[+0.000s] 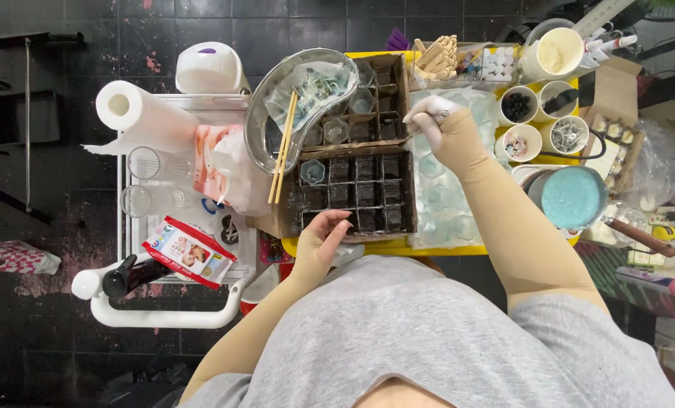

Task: Wiping and organizing small glass containers at a workbench in a candle studio.

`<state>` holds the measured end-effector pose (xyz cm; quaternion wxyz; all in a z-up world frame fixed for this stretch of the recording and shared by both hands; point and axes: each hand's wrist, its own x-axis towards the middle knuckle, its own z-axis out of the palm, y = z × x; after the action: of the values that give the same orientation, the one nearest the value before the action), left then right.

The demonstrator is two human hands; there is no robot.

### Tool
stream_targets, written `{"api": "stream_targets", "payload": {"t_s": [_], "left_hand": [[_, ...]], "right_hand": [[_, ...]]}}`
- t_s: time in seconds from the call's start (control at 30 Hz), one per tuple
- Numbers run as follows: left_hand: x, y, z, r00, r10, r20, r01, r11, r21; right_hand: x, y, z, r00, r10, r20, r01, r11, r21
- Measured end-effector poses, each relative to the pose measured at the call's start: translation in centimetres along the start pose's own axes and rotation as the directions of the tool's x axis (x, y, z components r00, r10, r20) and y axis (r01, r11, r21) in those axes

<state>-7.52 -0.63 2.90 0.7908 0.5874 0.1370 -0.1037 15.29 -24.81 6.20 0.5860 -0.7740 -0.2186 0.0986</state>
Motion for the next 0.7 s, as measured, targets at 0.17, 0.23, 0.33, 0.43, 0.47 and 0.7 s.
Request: {"api": "stream_targets", "payload": {"t_s": [0.17,0.23,0.33,0.43,0.47,0.7], "left_hand": [[0.1,0.1,0.2,0.999,0.025,-0.03,-0.025,1.0,-0.002],[0.2,0.3,0.2,0.999,0.031,-0.033,-0.031,1.0,0.002],[0.4,0.4,0.2,0.999,0.026,-0.03,-0.027,1.0,-0.003],[0.4,-0.1,0.0,1.0,0.012,-0.025,-0.012,1.0,0.002],[0.4,-0.3,-0.1,1.0,0.011,-0.026,-0.011,1.0,0.011],[0.8,-0.4,-0.5,1.0,0.013,-0.019,-0.013,1.0,0.019]], "right_hand": [[1.6,-0.9,0.3,0.997,-0.029,0.074,0.037,0.992,-0.119],[2.1,-0.9,0.4,0.993,-0.051,0.105,0.067,0.985,-0.16],[2.3,-0.4,0.4,0.98,-0.107,0.169,0.144,0.964,-0.223],[1.9,0.0,0.0,0.966,-0.128,0.226,0.19,0.942,-0.276],[1.7,0.2,-0.2,0.972,-0.117,0.205,0.173,0.944,-0.281],[0.5,2.3,-1.3,0.994,-0.089,0.065,0.098,0.983,-0.153]]}}
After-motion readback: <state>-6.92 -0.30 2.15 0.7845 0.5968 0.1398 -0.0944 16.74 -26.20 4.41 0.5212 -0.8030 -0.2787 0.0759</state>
